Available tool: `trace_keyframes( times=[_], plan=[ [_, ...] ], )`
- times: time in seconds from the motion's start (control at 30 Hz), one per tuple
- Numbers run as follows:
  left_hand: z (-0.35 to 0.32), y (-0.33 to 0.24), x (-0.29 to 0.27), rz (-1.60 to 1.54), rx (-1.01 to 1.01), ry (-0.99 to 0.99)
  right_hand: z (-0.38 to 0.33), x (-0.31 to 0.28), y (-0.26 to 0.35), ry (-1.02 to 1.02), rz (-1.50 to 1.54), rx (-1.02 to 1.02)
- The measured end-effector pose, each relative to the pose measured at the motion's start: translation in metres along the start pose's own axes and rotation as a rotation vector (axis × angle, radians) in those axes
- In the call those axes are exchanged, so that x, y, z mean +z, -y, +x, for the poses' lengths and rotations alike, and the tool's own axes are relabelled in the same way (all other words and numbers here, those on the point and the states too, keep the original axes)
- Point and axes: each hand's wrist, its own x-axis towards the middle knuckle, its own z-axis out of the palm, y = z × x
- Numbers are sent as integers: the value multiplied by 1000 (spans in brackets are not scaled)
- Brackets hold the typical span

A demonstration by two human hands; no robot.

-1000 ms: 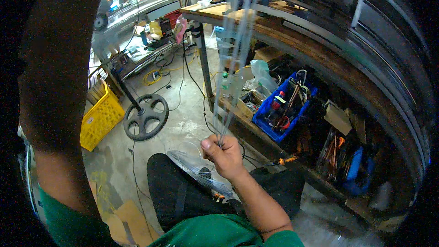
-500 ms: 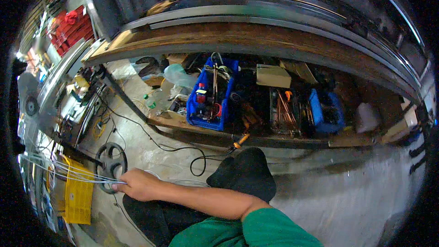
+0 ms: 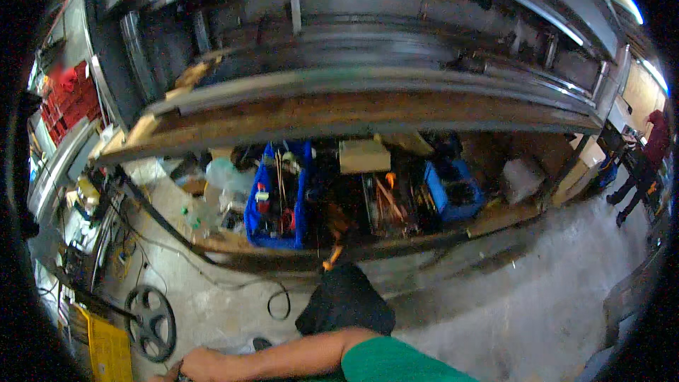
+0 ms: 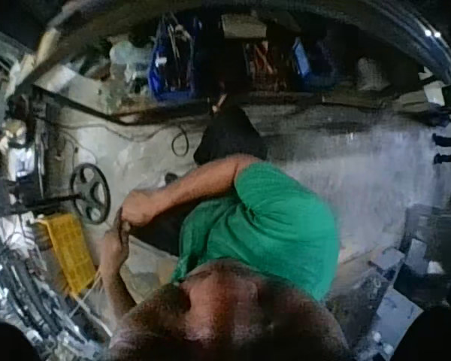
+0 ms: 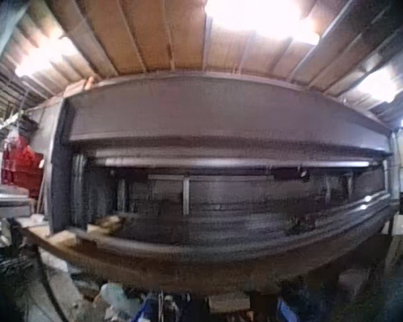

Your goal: The person sits on the floor and strips the outer insulation from several white wires using a handheld tool. They repeatedly pull the insulation off, cut the wires, and gather the stripped ends.

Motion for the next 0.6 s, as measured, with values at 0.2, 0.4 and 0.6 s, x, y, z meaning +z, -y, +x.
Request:
trace_keyframes(
  times=[0.2, 0.4, 0.6],
  plan=[
    [13, 22, 47, -69, 79, -285, -1, 6, -2, 61, -30, 63],
    [28, 36, 78, 6, 156, -503, -52, -24, -68, -93, 150, 40],
    [20, 25, 81, -114, -43, -342, -121, -81, -125, -130, 200, 385]
  ],
)
